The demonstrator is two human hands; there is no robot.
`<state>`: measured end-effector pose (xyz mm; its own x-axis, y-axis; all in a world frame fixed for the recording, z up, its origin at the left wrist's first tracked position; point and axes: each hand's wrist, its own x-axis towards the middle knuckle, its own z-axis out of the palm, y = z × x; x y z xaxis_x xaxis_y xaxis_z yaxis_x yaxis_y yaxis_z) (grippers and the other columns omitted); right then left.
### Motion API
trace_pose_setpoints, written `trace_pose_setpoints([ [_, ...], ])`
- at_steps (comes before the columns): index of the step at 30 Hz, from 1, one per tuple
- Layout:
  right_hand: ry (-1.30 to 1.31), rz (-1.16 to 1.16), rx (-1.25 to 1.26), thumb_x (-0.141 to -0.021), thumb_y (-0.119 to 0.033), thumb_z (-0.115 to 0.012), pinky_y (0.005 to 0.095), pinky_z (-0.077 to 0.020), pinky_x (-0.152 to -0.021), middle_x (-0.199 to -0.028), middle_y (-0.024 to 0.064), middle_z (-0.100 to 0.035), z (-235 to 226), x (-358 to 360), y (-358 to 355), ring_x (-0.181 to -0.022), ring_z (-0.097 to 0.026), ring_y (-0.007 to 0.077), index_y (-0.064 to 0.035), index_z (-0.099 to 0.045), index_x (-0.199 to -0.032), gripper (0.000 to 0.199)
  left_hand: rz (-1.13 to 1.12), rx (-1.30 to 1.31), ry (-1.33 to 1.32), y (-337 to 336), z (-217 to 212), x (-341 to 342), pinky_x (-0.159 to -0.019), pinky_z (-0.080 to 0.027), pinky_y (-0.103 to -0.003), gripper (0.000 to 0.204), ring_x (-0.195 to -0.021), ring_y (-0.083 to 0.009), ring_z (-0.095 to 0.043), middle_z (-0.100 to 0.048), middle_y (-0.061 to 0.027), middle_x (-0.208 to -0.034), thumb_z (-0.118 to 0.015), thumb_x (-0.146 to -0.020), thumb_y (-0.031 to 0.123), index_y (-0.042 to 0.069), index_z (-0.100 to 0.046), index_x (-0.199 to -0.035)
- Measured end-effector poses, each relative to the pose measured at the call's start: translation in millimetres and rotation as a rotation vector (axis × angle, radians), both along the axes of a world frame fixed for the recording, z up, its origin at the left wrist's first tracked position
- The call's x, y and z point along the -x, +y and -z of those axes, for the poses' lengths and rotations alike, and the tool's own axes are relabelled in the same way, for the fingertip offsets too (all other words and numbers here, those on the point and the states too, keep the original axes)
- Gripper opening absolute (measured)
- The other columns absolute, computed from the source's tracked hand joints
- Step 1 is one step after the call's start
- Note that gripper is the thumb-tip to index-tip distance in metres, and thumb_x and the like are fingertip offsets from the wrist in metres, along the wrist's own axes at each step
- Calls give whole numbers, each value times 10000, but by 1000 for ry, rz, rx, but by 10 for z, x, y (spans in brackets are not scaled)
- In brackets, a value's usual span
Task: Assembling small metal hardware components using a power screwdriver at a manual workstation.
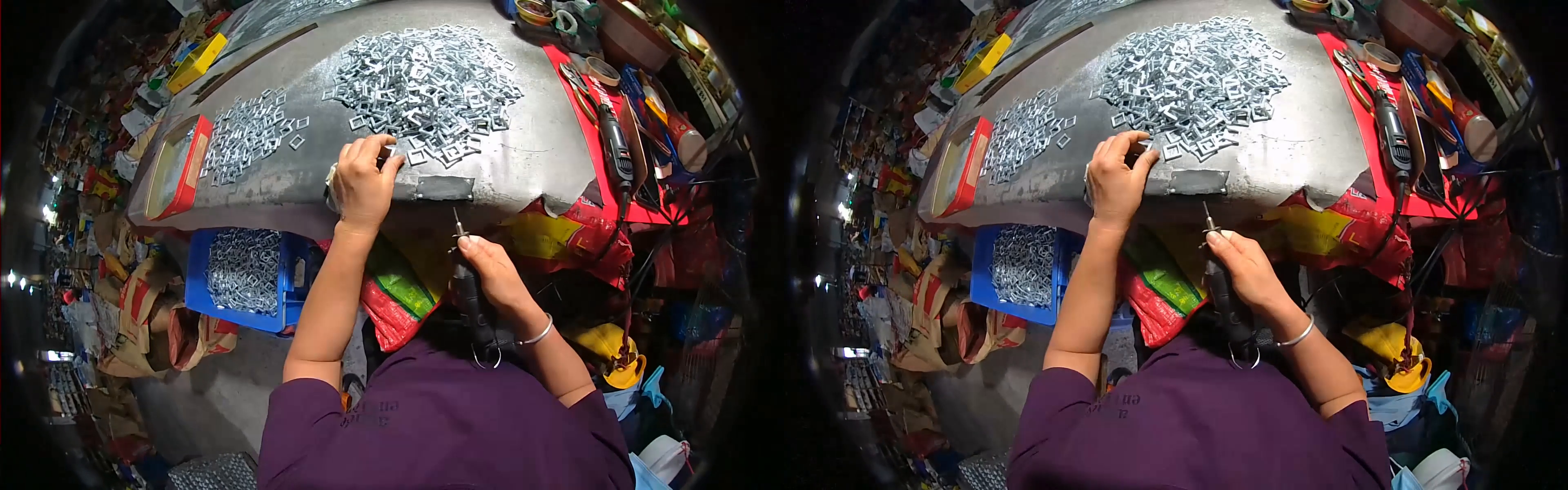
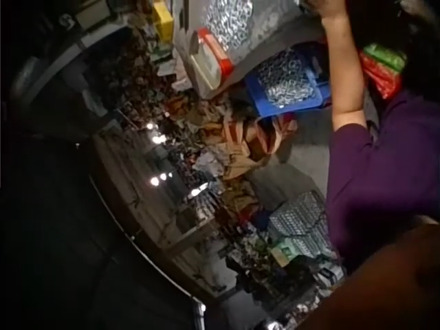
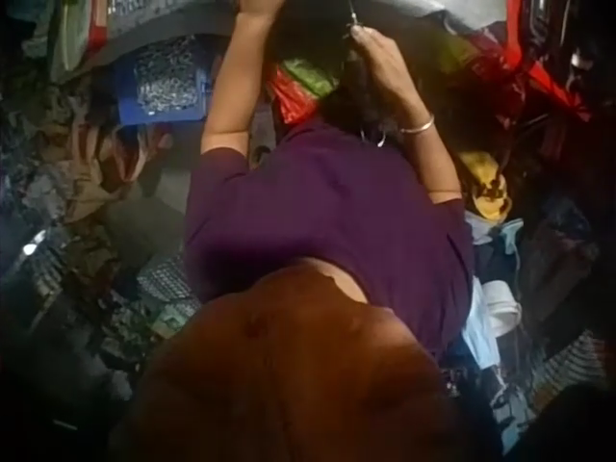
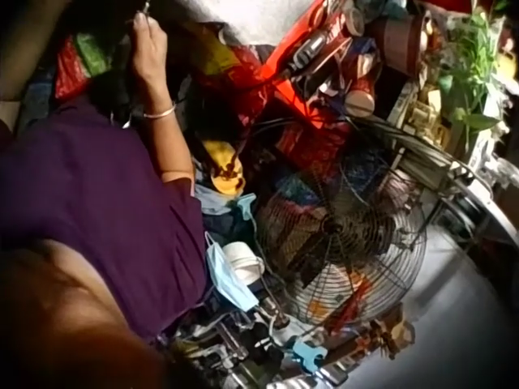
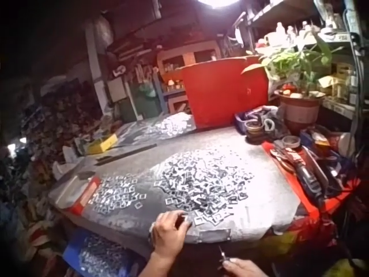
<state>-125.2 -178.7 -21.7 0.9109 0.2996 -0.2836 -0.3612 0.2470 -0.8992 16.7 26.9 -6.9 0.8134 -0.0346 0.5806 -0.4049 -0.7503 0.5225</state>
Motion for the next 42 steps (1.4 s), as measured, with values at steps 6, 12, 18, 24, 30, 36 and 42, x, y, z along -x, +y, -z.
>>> trace_pose_setpoints([
  [6, 60, 24, -29, -1077, -304, -506, 250, -423, -484, -675, 51, -611, -42, 37, -39, -516, -544, 122, -80, -539, -913, 279, -47, -326, -89, 62, -47, -204, -683, -521, -350, 158, -706, -223, -629, -709, -61, -856, -758, -814, 92, 60, -735, -967],
  [12, -5, 48, 3, -1074, -322, -496, 280, -448, -457, -663, 89, -631, 87, 26, -30, -482, -561, 167, -72, -538, -915, 299, 246, -93, -106, -124, -203, -97, -701, -533, -339, 201, -732, -222, -656, -734, -72, -915, -727, -833, 16, 33, -739, -1032],
  [18, -16, 52, 7, -1069, -356, -498, 283, -462, -457, -666, 105, -641, 103, -30, -64, -483, -572, 183, -64, -546, -919, 332, 527, 247, -209, -397, 176, 328, -782, -537, -335, 215, -807, -241, -666, -739, -95, -975, -691, -842, -77, 6, -738, -1035],
  [24, 93, 12, -71, -1064, -404, -502, 281, -479, -462, -672, 114, -646, 78, -144, 31, -484, -582, 188, -47, -565, -937, 384, 460, 208, -275, -310, 303, 393, -838, -536, -364, 266, -886, -268, -658, -726, -79, -979, -687, -806, -61, 36, -744, -1048],
  [30, 178, 44, -138, -1058, -437, -504, 285, -487, -457, -668, 118, -646, -61, -295, 96, -478, -592, 197, -32, -579, -960, 424, 491, 187, -293, -277, 338, 388, -848, -527, -359, 282, -910, -262, -647, -720, -89, -1003, -672, -795, -90, 30, -734, -1043],
  [36, 168, 37, -129, -1059, -432, -507, 280, -463, -444, -651, 112, -635, -139, -287, 68, -469, -591, 195, -40, -564, -949, 412, 461, 149, -310, -282, 383, 398, -858, -526, -383, 304, -924, -282, -641, -705, -87, -1011, -674, -780, -60, 42, -726, -1061],
  [42, 61, 43, -116, -1069, -422, -486, 287, -467, -443, -654, 114, -634, -86, -259, 214, -464, -586, 198, -44, -560, -947, 404, 464, 134, -305, -295, 376, 400, -854, -529, -395, 307, -922, -298, -638, -693, -83, -1011, -672, -770, -44, 48, -720, -1059],
])
